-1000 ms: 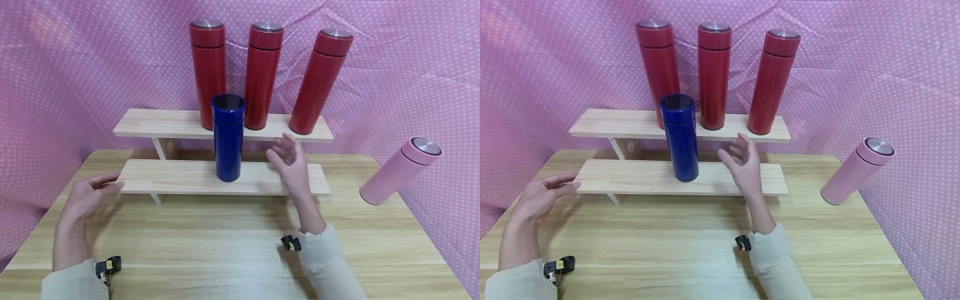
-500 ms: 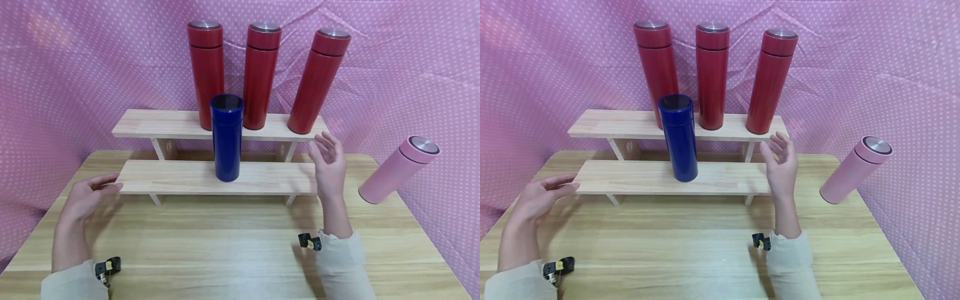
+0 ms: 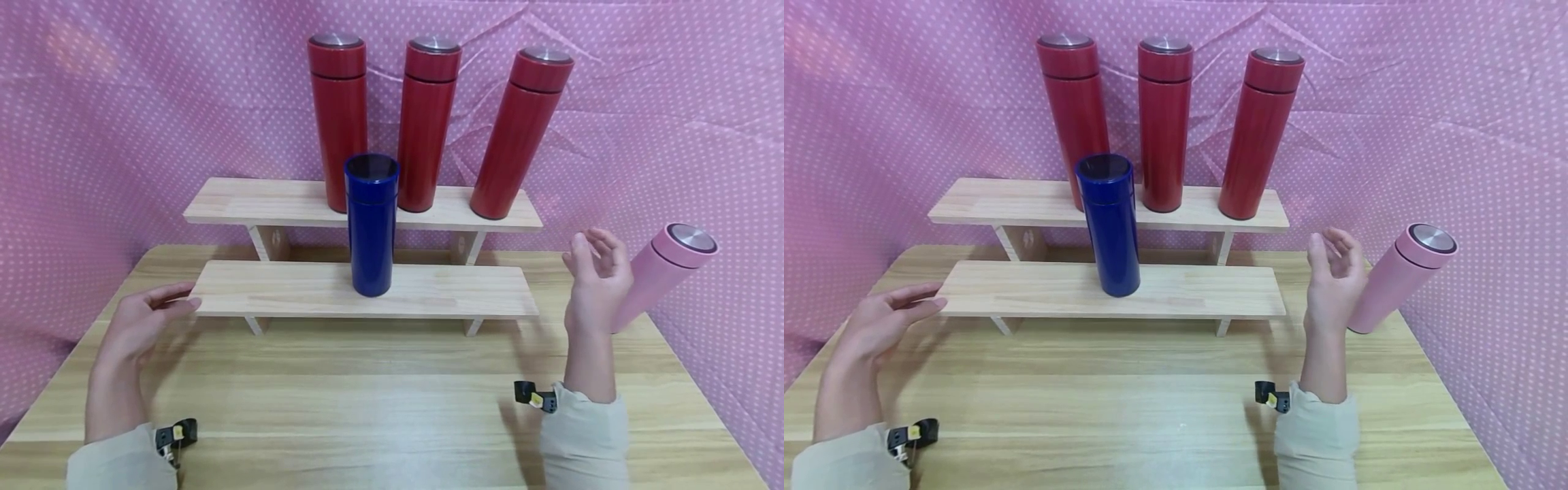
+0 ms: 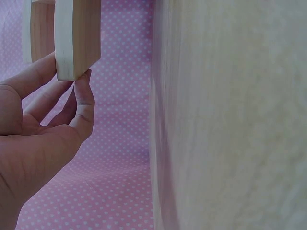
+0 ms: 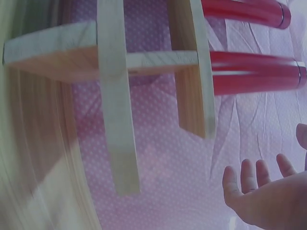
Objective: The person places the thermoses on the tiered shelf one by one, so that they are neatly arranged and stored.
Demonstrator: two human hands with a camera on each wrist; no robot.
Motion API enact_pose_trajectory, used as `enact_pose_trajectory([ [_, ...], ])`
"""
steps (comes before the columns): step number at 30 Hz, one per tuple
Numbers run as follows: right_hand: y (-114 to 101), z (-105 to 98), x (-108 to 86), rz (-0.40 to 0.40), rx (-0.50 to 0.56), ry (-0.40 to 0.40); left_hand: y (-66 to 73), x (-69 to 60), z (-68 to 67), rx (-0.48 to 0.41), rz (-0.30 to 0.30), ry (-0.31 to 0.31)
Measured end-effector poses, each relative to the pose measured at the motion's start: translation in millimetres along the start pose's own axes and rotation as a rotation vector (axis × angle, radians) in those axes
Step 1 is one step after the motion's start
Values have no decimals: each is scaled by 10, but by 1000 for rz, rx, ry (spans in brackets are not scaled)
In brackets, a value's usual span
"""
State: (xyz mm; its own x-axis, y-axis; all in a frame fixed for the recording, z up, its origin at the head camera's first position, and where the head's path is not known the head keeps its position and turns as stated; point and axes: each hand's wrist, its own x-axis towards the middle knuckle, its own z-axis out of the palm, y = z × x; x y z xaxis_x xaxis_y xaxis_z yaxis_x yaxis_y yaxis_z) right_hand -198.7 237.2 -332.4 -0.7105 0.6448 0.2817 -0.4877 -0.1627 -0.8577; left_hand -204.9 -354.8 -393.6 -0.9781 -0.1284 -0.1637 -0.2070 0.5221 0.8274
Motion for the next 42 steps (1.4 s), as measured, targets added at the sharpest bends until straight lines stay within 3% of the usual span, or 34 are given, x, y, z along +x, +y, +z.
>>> enact_pose_trajectory([
  [14, -166, -194, 131, 2, 110, 171, 22, -14, -1, -12, -1, 2],
  [20, -208, -369, 207, -33, 127, 248, 16, -14, -4, -5, 15, 15],
  [25, -256, -534, 266, -88, 208, 338, 32, -23, -4, 3, 3, 0],
  [36, -311, -757, 315, -112, 159, 472, 8, -23, -24, 5, 25, 15],
  [42, -232, -814, 312, -105, 47, 546, 31, -29, -16, 28, 4, 9],
])
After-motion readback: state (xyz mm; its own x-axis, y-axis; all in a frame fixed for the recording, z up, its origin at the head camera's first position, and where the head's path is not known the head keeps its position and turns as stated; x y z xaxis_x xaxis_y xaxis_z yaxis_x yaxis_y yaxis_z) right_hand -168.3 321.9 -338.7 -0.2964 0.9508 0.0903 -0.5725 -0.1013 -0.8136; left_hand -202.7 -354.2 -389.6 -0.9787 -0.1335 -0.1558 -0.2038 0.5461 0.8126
